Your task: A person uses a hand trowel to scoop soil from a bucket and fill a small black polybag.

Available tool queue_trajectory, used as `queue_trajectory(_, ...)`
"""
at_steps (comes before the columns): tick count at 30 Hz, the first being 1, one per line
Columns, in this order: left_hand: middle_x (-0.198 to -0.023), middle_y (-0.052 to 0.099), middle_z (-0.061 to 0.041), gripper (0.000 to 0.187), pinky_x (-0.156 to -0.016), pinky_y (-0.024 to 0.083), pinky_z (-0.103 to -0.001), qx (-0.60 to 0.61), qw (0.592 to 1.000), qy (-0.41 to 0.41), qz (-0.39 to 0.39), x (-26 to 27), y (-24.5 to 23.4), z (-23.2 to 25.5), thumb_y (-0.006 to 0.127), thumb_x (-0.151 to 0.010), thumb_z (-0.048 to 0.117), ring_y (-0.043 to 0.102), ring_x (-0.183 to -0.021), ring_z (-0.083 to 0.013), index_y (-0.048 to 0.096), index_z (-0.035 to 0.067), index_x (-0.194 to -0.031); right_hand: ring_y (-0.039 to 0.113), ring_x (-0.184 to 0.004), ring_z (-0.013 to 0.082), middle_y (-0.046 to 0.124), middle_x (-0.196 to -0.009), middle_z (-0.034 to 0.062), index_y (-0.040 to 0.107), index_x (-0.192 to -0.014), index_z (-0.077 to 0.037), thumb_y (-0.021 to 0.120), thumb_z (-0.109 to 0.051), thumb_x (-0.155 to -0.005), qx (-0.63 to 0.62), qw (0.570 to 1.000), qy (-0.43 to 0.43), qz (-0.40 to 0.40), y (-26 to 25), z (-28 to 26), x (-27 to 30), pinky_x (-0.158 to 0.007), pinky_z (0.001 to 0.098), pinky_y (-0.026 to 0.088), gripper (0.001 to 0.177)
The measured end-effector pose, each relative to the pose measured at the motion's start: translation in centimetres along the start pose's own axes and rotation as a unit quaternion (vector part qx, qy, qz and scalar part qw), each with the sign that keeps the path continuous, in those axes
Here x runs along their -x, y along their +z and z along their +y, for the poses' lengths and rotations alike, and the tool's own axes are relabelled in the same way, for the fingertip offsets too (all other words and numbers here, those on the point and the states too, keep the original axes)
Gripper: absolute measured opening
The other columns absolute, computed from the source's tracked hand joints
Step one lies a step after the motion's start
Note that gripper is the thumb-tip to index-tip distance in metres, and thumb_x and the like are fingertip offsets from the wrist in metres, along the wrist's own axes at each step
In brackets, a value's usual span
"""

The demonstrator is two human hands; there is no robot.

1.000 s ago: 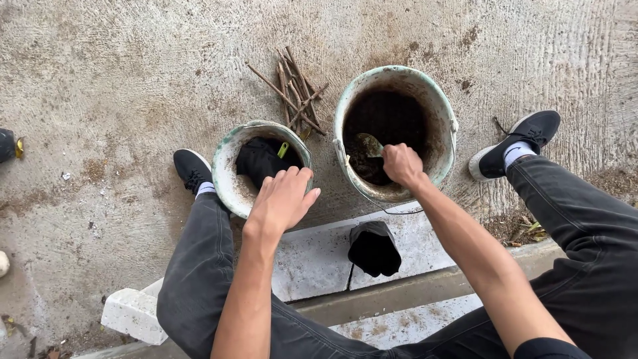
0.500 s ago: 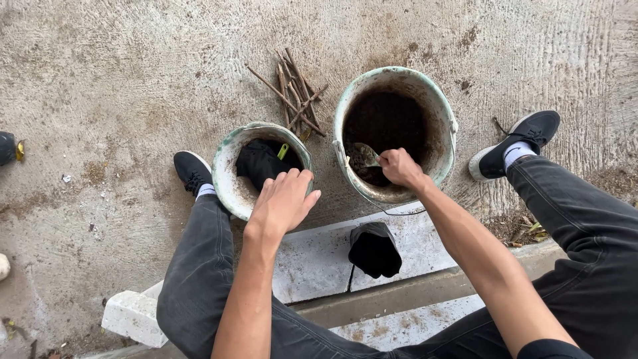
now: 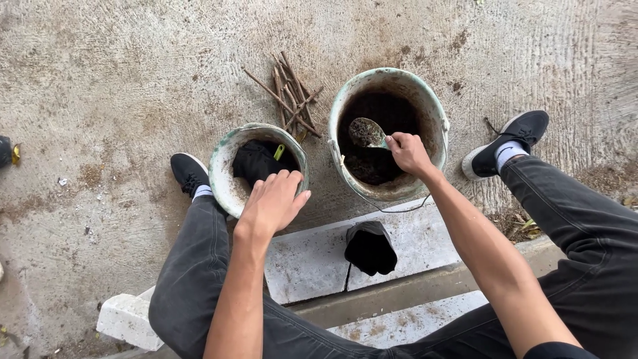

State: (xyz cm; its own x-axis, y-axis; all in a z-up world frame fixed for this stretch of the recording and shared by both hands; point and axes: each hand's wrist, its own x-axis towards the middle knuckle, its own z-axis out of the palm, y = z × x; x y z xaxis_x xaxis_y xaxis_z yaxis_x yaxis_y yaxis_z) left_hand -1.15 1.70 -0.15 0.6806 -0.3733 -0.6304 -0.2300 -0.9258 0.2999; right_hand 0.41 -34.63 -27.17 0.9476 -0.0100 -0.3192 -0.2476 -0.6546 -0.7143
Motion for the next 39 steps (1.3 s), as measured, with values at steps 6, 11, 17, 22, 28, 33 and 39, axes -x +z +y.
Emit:
queue_trajectory(6, -0.117, 0.063, -0.009, 0.038, -0.095, 0.049, -0.049, -0.001, 1.000, 0.001, -0.008, 0.0, 1.6, -0.2, 0.049, -0.102, 0.041, 0.063, -0.115, -0.0308, 0.057, 0.018, -0.131, 0.067, -0.067, 0.0315, 0.066, -0.066, 0.0141, 0.071, -0.088, -0.010, 0.055, -0.036, -0.108, -0.004, 1.000, 0.004, 0.013, -2.3, -3.9, 2.4, -0.064, 0.0457, 0.049, 0.037)
queue_trajectory(11, -0.118, 0.065, -0.010, 0.038, -0.095, 0.050, -0.050, 0.009, 1.000, 0.006, -0.013, 1.0, 2.9, 0.7, 0.050, -0.102, 0.040, 0.064, -0.115, -0.0318, 0.059, 0.015, -0.131, 0.070, -0.080, 0.0380, 0.071, -0.077, 0.0158, 0.074, -0.095, -0.011, 0.058, -0.036, -0.105, 0.000, 1.000, -0.007, 0.014, -4.8, -6.4, 5.0, -0.071, 0.0499, 0.051, 0.031)
queue_trajectory(17, -0.122, 0.066, -0.013, 0.037, -0.099, 0.049, -0.053, 0.039, 0.999, 0.027, -0.022, 1.0, 7.0, 1.0, 0.052, -0.100, 0.039, 0.064, -0.119, -0.0354, 0.061, 0.015, -0.128, 0.071, -0.084, 0.0378, 0.073, -0.080, 0.0162, 0.075, -0.098, -0.010, 0.057, -0.033, -0.104, -0.007, 1.000, -0.006, 0.005, -8.2, -8.5, 9.4, -0.077, 0.0503, 0.052, 0.029)
queue_trajectory(22, -0.120, 0.067, -0.014, 0.035, -0.099, 0.050, -0.053, 0.045, 0.998, 0.049, -0.020, -1.2, 12.1, 1.7, 0.053, -0.099, 0.039, 0.064, -0.119, -0.0368, 0.063, 0.013, -0.121, 0.071, -0.091, 0.0414, 0.075, -0.086, 0.0193, 0.076, -0.100, -0.009, 0.058, -0.032, -0.103, -0.007, 1.000, -0.020, -0.004, -9.0, -9.2, 13.1, -0.080, 0.0526, 0.053, 0.029)
queue_trajectory(28, -0.112, 0.070, -0.017, 0.033, -0.093, 0.055, -0.054, 0.045, 0.995, 0.075, -0.048, -4.7, 22.6, 3.4, 0.062, -0.095, 0.036, 0.068, -0.113, -0.0386, 0.064, 0.009, -0.111, 0.066, -0.074, 0.0303, 0.072, -0.074, 0.0151, 0.076, -0.092, -0.007, 0.056, -0.028, -0.105, -0.023, 0.995, -0.012, -0.094, -7.9, -10.0, 19.2, -0.078, 0.0446, 0.052, 0.031)
queue_trajectory(33, -0.108, 0.062, -0.020, 0.041, -0.084, 0.057, -0.055, 0.028, 0.994, 0.108, 0.010, -4.2, 27.1, 4.6, 0.067, -0.091, 0.033, 0.068, -0.105, -0.0438, 0.058, 0.001, -0.116, 0.070, -0.085, 0.0425, 0.073, -0.081, 0.0236, 0.072, -0.092, -0.005, 0.061, -0.030, -0.096, 0.028, 0.979, -0.026, -0.200, -7.2, -12.8, 23.2, -0.079, 0.0525, 0.050, 0.028)
queue_trajectory(39, -0.118, 0.066, -0.024, 0.055, -0.096, 0.053, -0.059, 0.064, 0.997, 0.018, -0.027, -3.6, 28.5, 3.4, 0.068, -0.089, 0.037, 0.066, -0.114, -0.0470, 0.046, 0.002, -0.125, 0.071, -0.079, 0.0398, 0.071, -0.072, 0.0183, 0.074, -0.090, -0.012, 0.064, -0.039, -0.093, 0.090, 0.966, -0.027, -0.240, -5.7, -10.1, 23.3, -0.078, 0.0491, 0.053, 0.029)
